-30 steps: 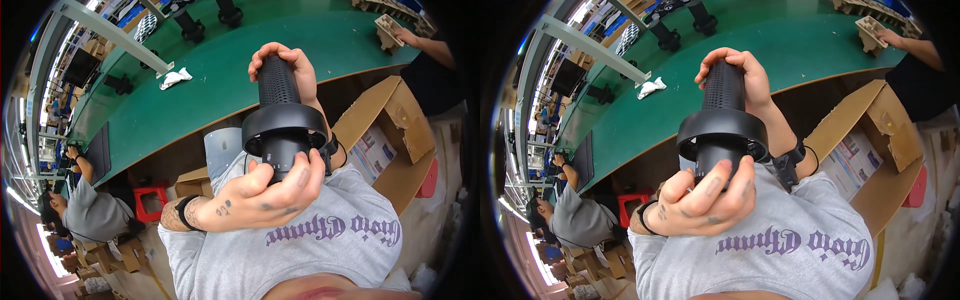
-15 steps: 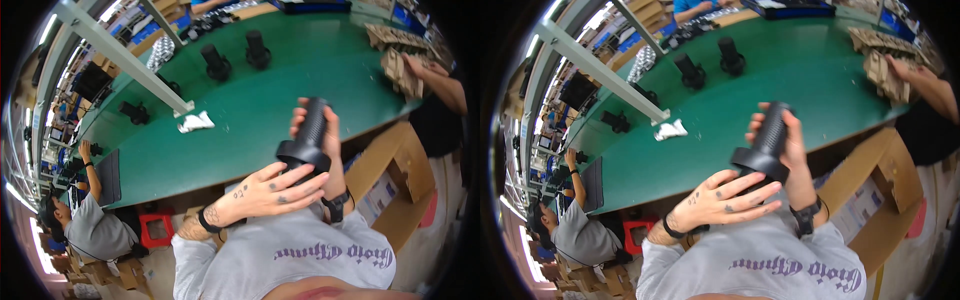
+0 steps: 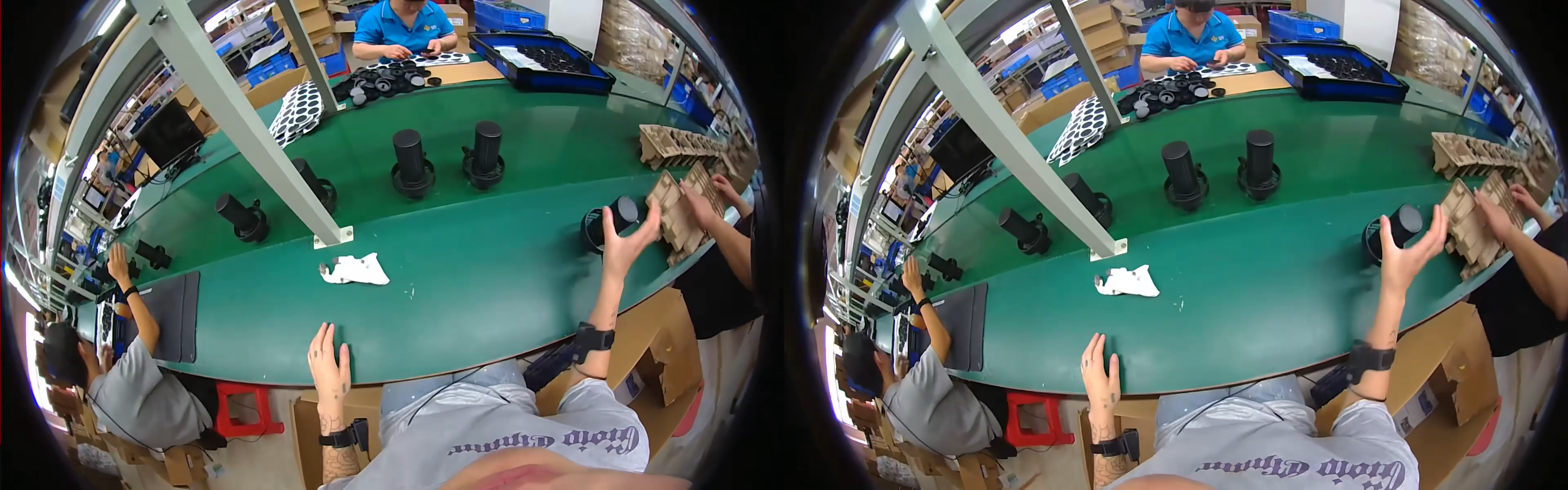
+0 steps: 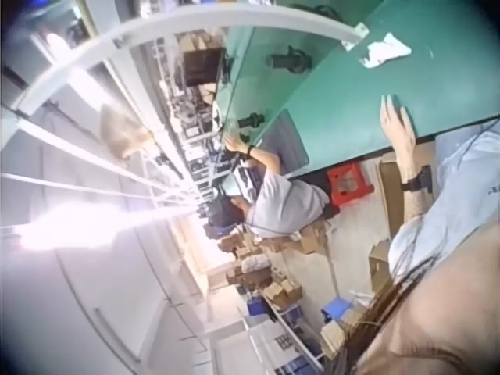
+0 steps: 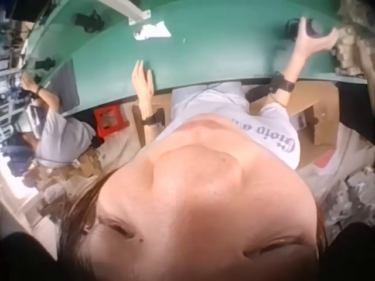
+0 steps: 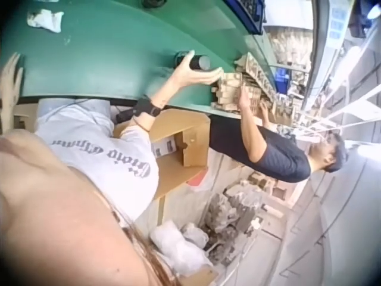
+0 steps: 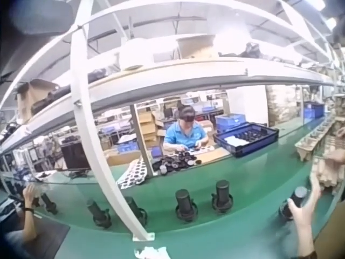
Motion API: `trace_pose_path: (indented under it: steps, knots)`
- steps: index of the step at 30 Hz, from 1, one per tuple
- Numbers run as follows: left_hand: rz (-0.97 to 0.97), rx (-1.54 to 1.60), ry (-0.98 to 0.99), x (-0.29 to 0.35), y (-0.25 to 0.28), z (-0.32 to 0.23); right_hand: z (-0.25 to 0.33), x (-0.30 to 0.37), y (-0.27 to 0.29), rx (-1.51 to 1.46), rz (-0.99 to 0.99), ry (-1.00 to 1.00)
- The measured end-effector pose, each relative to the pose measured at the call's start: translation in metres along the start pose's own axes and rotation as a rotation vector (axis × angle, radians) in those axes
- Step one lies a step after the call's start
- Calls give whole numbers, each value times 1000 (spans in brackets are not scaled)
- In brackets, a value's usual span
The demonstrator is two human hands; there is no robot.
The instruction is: The person picks up a microphone and a shock mount, inserts the microphone into the mount, and pulls the elastic bands over the pegs to secure it. The person then wipes the assembly with a cloth before placing it back onto the green conveyor belt.
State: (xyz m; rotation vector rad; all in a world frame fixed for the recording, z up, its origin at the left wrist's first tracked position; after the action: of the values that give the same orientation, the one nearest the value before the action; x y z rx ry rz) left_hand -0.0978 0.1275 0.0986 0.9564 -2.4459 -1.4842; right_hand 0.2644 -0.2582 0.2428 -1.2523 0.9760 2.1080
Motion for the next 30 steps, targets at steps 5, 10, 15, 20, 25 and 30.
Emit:
trace_pose_path:
  steps: [5,10,15,20,25,30]
  knots:
    - [-173,-44,31,5,2,8,142,-30,-43,-776,500,116]
    - [-205,-20,-18,1,1,5,173,-78,-200,-69,579,184]
    - [-218,-25,-7,4,1,5,135,-49,-313,151,1050,49]
    - [-231,-14,6,5,2,9,198,-61,-274,35,1026,242]
    - [-237,-3,18,4,1,11,273,-25,-261,-148,1361,462]
    - [-230,-9,-4,1,1,4,254,10,-272,-62,1277,291]
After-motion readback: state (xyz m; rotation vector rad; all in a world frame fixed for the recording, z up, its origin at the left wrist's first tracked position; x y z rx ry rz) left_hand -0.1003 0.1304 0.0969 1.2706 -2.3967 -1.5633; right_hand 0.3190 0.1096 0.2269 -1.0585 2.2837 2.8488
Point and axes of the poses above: each hand's wrist, its own x-axis away from the middle knuckle, its own y-axis out of the back of the hand, z = x × y, the point moved 7 cm from there along -x, towards the middle knuckle, and after that the axes turned 10 degrees about z, right-handed, at the moved point
